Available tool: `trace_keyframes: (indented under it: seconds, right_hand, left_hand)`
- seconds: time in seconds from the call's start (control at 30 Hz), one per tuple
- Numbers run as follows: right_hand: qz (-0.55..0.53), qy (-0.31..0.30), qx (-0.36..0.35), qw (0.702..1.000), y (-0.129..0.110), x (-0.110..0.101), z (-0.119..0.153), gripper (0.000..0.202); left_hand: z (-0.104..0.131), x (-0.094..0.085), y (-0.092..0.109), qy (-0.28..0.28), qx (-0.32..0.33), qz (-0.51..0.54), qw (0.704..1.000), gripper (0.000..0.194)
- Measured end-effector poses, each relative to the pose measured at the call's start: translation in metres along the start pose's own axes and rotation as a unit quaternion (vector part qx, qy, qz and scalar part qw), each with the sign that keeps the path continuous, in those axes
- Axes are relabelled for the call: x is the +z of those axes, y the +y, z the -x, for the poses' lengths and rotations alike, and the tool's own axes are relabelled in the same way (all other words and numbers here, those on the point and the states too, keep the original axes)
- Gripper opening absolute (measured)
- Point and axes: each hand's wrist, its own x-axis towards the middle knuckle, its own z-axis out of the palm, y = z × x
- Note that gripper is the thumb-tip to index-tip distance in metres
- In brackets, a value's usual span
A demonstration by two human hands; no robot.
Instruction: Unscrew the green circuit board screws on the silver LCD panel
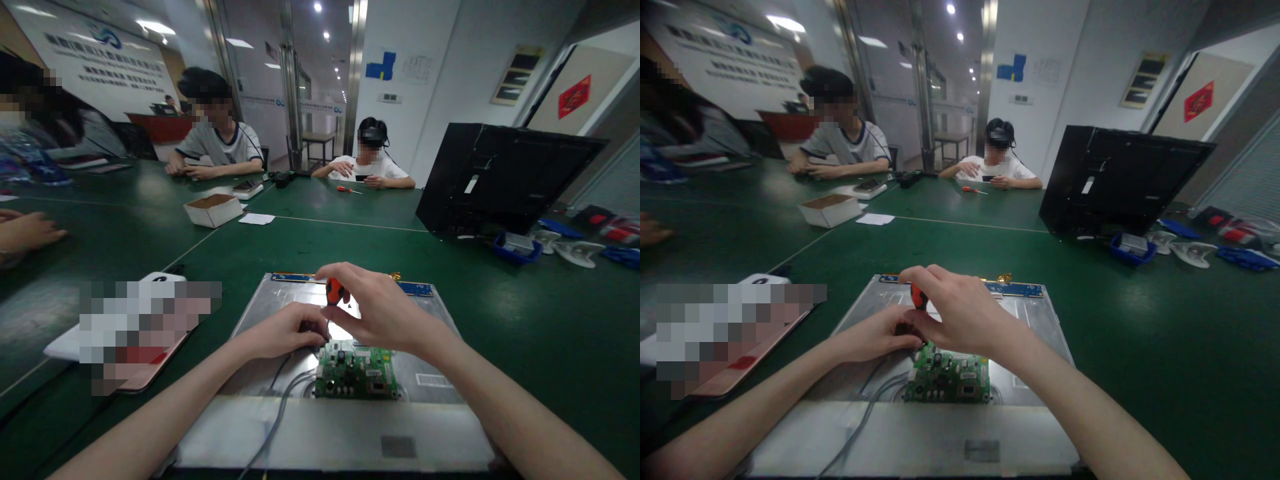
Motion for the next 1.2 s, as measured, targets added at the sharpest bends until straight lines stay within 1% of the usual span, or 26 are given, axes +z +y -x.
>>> trace_keyframes:
  seconds: [0.1,0.37,0.67,0.8,0.9,1.0,1.2]
  right_hand:
    - [0.024,0.000,0.015,1.000,0.001,0.002,-0.001,0.035]
    - [0.018,-0.014,0.024,0.999,-0.001,-0.001,-0.001,0.039]
    - [0.021,-0.031,0.024,0.999,-0.002,-0.002,0.000,0.050]
    - [0.029,-0.023,0.034,0.999,0.001,0.001,0.000,0.053]
    - [0.036,-0.010,0.026,0.999,0.003,0.004,0.000,0.056]
    - [0.043,-0.007,0.023,0.999,0.005,0.007,-0.001,0.051]
    - [0.059,0.010,0.028,0.998,0.007,0.010,-0.002,0.041]
  left_hand:
    - [0.000,0.001,0.000,-0.005,-0.008,0.007,1.000,0.007]
    - [0.000,0.001,0.005,0.005,-0.022,0.022,0.999,0.005]
    - [-0.001,0.000,0.002,0.003,0.002,0.006,1.000,0.006]
    - [-0.001,0.000,0.002,-0.002,-0.003,0.004,1.000,0.007]
    - [-0.001,-0.001,0.003,-0.006,-0.021,0.015,1.000,0.008]
    - [-0.001,0.000,0.002,-0.009,-0.036,0.020,0.999,0.008]
    - [-0.001,0.000,-0.001,-0.013,-0.020,0.021,0.999,0.007]
